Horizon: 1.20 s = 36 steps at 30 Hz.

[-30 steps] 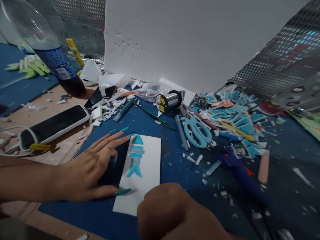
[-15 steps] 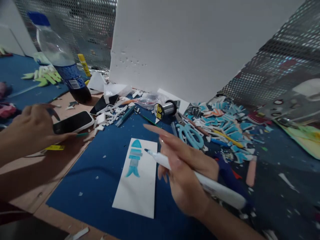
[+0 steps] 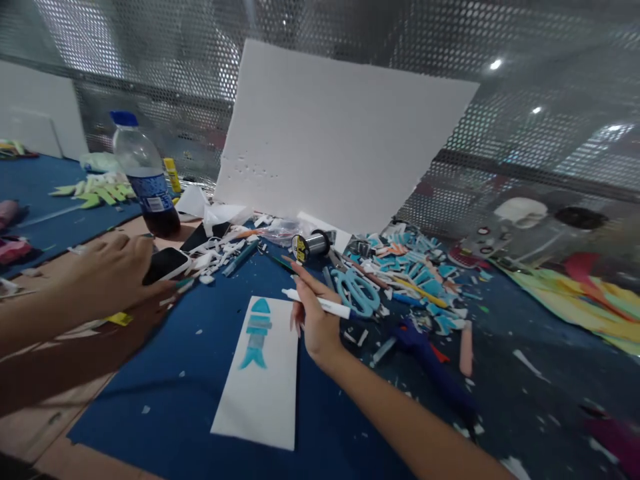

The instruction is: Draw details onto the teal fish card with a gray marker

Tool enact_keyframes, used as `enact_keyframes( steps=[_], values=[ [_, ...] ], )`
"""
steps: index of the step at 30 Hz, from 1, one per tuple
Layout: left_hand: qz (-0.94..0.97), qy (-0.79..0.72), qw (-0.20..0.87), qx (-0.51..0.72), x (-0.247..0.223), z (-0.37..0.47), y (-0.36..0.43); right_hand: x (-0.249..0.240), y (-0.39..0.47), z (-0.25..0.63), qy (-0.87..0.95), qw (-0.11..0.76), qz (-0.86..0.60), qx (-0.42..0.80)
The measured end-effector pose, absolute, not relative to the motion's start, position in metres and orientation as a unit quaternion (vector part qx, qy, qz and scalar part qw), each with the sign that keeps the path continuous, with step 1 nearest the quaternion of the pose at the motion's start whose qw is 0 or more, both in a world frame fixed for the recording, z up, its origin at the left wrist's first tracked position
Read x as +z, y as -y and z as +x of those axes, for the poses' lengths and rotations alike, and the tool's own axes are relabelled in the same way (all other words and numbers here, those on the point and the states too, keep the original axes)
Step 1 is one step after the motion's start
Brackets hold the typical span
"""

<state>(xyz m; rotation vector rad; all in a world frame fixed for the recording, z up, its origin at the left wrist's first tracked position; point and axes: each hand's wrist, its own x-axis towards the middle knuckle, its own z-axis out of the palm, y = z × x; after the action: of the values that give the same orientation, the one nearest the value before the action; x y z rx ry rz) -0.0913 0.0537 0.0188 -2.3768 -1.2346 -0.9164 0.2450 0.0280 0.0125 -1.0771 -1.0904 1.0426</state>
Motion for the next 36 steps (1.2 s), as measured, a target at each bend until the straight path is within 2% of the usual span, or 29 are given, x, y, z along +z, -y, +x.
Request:
enact_keyframes(
  steps=[3, 7, 11, 15, 22, 27, 31, 36],
  values=[
    [-0.836, 0.462, 0.137, -0.261, 0.019, -0.041, -0.052, 0.008, -0.031, 0.242, 0.466, 0.6, -0.456, 0.464],
    [-0.885, 0.427, 0.04, -0.179, 0.002, 0.015, -0.055, 0.006, -0.03, 0.244, 0.454, 0.612, -0.442, 0.473],
    [-0.894, 0.418, -0.053, -0.153, -0.013, 0.028, -0.052, 0.007, -0.022, 0.247, 0.468, 0.598, -0.412, 0.503],
    [-0.891, 0.416, -0.094, -0.154, -0.017, 0.022, -0.051, 0.01, -0.015, 0.25, 0.502, 0.546, -0.36, 0.567],
    [-0.9, 0.371, -0.095, -0.208, -0.018, 0.02, -0.051, 0.016, -0.015, 0.249, 0.509, 0.513, -0.374, 0.58],
    [-0.916, 0.276, -0.073, -0.28, -0.004, 0.016, -0.047, 0.017, -0.016, 0.247, 0.45, 0.502, -0.373, 0.638],
    [-0.924, 0.186, -0.048, -0.331, 0.002, 0.016, -0.04, 0.02, -0.008, 0.243, 0.438, 0.493, -0.384, 0.646],
    [-0.917, 0.147, 0.003, -0.371, -0.005, 0.012, -0.024, 0.029, 0.018, 0.23, 0.399, 0.468, -0.384, 0.689]
  ],
)
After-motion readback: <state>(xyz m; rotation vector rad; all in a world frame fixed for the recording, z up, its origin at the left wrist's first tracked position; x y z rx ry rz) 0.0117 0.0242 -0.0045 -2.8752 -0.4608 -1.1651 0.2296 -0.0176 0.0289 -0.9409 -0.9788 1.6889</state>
